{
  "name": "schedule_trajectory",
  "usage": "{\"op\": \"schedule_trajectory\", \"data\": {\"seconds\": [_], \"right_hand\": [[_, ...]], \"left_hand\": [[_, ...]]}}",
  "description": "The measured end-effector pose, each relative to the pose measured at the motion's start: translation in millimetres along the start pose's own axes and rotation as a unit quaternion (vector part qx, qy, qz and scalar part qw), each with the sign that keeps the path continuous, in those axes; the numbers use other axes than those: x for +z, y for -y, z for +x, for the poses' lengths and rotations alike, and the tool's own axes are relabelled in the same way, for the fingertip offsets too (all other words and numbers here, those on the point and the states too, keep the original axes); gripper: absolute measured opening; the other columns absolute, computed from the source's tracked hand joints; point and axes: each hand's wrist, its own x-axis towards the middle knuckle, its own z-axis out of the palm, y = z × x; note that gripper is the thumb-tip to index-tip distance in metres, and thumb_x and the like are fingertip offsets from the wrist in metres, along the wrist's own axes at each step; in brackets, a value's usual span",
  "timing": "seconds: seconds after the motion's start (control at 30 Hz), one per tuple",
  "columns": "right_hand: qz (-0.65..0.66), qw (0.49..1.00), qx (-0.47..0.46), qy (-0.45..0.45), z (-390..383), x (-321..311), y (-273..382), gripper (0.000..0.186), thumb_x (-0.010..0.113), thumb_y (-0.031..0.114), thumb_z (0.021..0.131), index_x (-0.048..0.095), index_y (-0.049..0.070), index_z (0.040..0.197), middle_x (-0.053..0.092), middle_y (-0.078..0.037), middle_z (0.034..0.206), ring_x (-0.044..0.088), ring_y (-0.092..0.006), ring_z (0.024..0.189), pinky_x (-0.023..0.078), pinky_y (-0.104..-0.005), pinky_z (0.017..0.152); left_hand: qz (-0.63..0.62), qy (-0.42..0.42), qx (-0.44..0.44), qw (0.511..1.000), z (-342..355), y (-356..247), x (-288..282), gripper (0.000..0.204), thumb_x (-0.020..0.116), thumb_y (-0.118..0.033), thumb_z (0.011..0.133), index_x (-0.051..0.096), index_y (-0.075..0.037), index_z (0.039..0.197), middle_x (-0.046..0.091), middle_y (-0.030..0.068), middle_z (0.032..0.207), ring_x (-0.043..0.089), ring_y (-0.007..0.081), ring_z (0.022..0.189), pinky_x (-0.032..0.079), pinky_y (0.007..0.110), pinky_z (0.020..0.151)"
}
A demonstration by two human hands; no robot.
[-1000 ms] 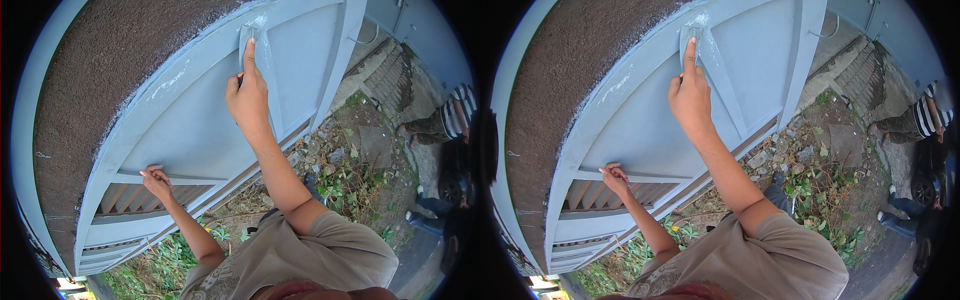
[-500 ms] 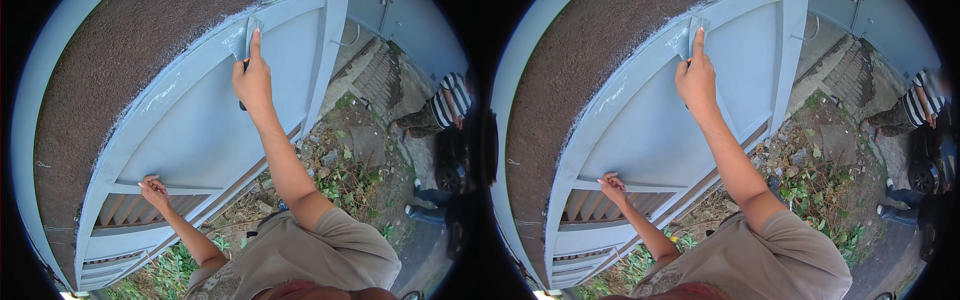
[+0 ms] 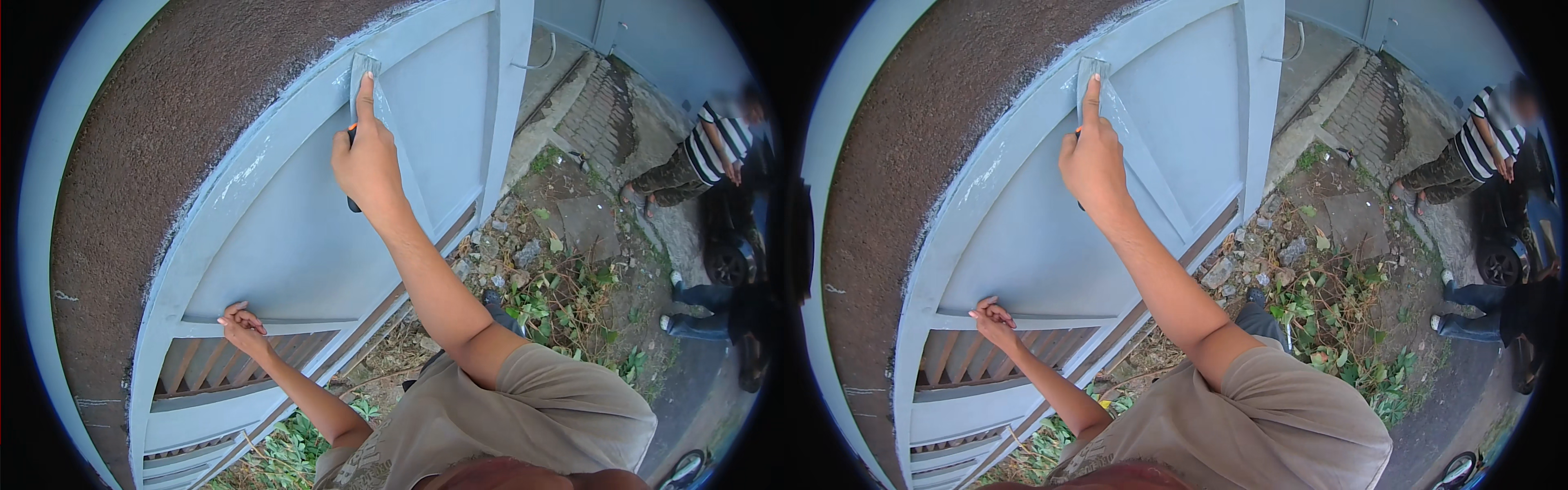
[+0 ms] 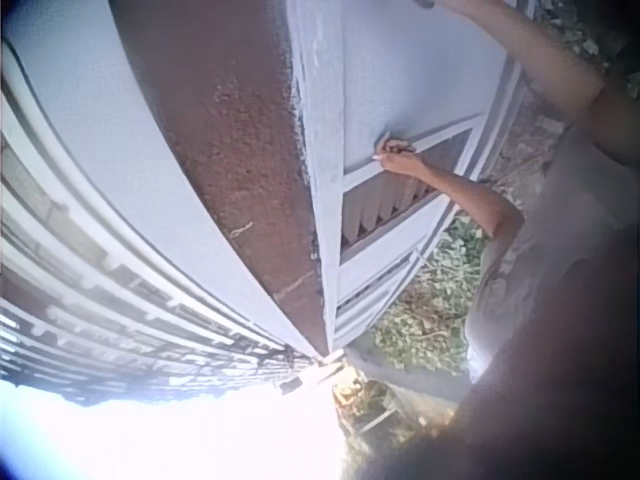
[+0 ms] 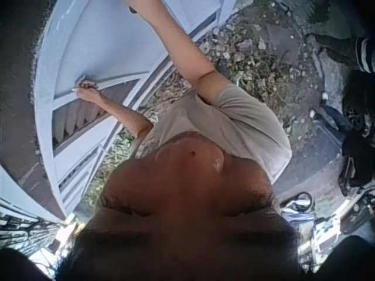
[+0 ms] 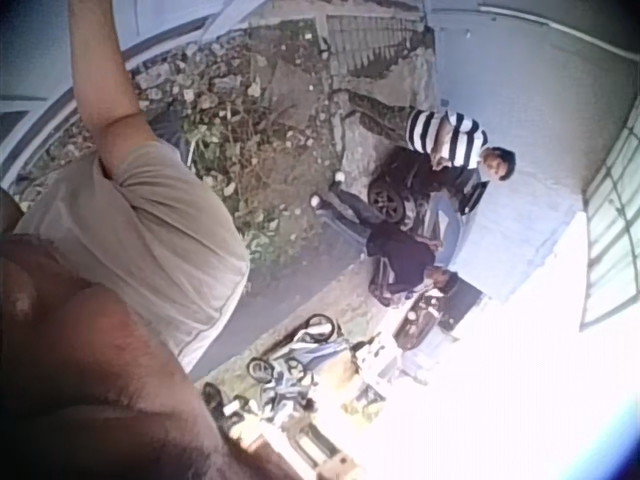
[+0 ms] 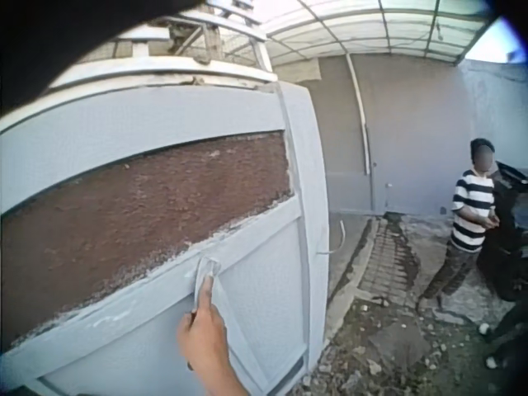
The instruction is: Applying putty to the surface of a wooden door using a putty knife.
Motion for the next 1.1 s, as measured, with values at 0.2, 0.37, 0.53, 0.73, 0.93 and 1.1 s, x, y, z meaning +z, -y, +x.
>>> {"op": "schedule_trajectory", "data": {"seconds": [0.2,0.37,0.53,0.73,0.93,1.1], "right_hand": [[-0.026,0.998,-0.032,-0.045,3,1,-18,0.082,0.051,0.0,0.087,0.011,0.006,0.158,0.06,-0.018,0.079,0.063,-0.0301,0.071,0.052,-0.0393,0.072],[0.014,0.999,-0.049,-0.014,-1,-25,-35,0.081,0.053,0.0,0.086,0.018,0.013,0.158,0.059,-0.016,0.079,0.058,-0.0233,0.068,0.05,-0.0339,0.071],[-0.034,0.997,-0.061,-0.024,-10,-81,-82,0.078,0.059,0.001,0.086,0.03,0.019,0.155,0.059,-0.015,0.079,0.054,-0.0244,0.067,0.049,-0.0335,0.072],[-0.082,0.992,-0.092,0.016,28,-127,-90,0.061,0.066,0.025,0.093,0.043,0.021,0.149,0.066,-0.017,0.091,0.057,-0.0253,0.07,0.049,-0.0346,0.074],[-0.096,0.982,-0.158,-0.043,90,-118,-117,0.06,0.065,0.041,0.094,0.048,0.02,0.147,0.067,-0.017,0.093,0.057,-0.0257,0.071,0.049,-0.0357,0.073],[-0.084,0.978,-0.183,-0.06,109,-98,-149,0.065,0.07,0.041,0.089,0.048,0.02,0.146,0.063,-0.012,0.083,0.055,-0.022,0.067,0.048,-0.0336,0.066]], "left_hand": [[-0.001,-0.006,-0.014,1.0,-1,-1,2,0.07,0.028,-0.058,0.104,0.063,0.001,0.089,0.042,0.0013,0.048,0.034,0.0065,0.037,0.025,0.02,0.034],[-0.003,-0.008,-0.007,1.0,-4,-4,0,0.062,0.033,-0.05,0.106,0.063,0.002,0.087,0.042,0.0017,0.048,0.034,0.0062,0.037,0.026,0.021,0.034],[0.03,-0.012,0.025,0.999,-3,2,-1,0.053,0.043,-0.041,0.106,0.06,0.001,0.078,0.045,0.003,0.048,0.034,0.0061,0.036,0.025,0.023,0.034],[0.033,-0.026,0.021,0.999,-1,-2,2,0.05,0.047,-0.038,0.105,0.06,0.002,0.076,0.043,0.0022,0.046,0.034,0.0057,0.035,0.024,0.023,0.034],[0.04,-0.035,0.019,0.998,0,-4,5,0.05,0.048,-0.038,0.105,0.061,0.002,0.078,0.04,0.0004,0.044,0.032,0.0051,0.034,0.023,0.023,0.034],[0.056,-0.038,0.032,0.997,-1,3,5,0.052,0.047,-0.037,0.105,0.057,-0.001,0.07,0.039,0.0007,0.042,0.031,0.0058,0.033,0.022,0.023,0.034]]}}
